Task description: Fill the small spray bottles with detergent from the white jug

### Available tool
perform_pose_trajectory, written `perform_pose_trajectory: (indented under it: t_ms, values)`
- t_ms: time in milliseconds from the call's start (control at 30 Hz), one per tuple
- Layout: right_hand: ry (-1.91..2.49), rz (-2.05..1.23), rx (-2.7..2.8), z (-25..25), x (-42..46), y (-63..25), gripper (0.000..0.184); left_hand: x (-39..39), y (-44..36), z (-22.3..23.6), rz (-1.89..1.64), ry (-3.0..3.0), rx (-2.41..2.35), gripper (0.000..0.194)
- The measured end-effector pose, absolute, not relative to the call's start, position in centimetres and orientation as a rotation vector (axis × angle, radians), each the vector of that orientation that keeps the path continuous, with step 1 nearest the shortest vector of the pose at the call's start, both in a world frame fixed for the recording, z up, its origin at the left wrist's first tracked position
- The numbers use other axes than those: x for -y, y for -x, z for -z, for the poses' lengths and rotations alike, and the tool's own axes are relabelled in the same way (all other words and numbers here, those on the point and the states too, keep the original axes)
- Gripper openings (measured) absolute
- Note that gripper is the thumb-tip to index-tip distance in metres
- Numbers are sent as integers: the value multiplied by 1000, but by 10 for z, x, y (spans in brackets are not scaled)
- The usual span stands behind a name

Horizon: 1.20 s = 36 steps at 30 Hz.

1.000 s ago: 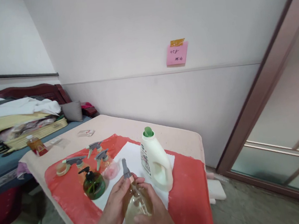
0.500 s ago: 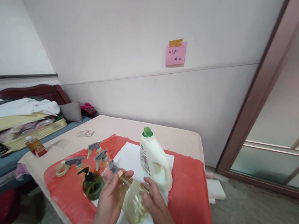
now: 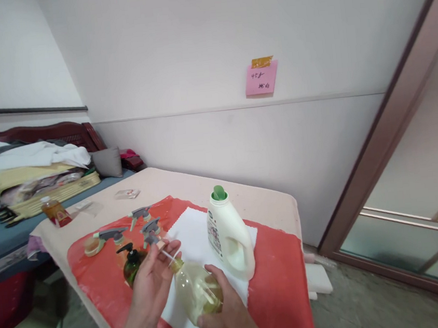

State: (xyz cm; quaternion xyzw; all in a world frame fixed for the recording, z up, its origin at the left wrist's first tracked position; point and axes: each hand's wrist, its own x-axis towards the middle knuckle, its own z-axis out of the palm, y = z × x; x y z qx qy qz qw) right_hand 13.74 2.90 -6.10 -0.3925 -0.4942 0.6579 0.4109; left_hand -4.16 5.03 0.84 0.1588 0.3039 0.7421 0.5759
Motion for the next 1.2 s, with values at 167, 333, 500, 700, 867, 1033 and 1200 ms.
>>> perform_pose_trajectory:
  t_ms: [167, 333, 500, 700, 867, 1033, 1200]
  values:
    - [1320, -1345, 1455, 58, -24, -137, 91, -59, 70, -12, -1943, -391, -755, 24]
    - [1487, -1219, 1423, 68, -30, -130, 86, -61, 95, -16, -2165, -435, -767, 24]
    - [1553, -1067, 1466, 86, -38, -117, 82, -64, 102, -18, -2229, -402, -810, 21]
    - [1492, -944, 1577, 120, -38, -94, 80, -64, 96, -20, -2124, -423, -823, 24]
    - [1459, -969, 1584, 144, -37, -98, 89, -64, 100, -21, -2119, -427, -800, 25]
    - [1430, -941, 1449, 142, -25, -115, 81, -65, 102, -28, -2109, -402, -773, 25]
    - [1416, -959, 1292, 131, -11, -127, 82, -64, 105, -35, -2126, -333, -743, 25]
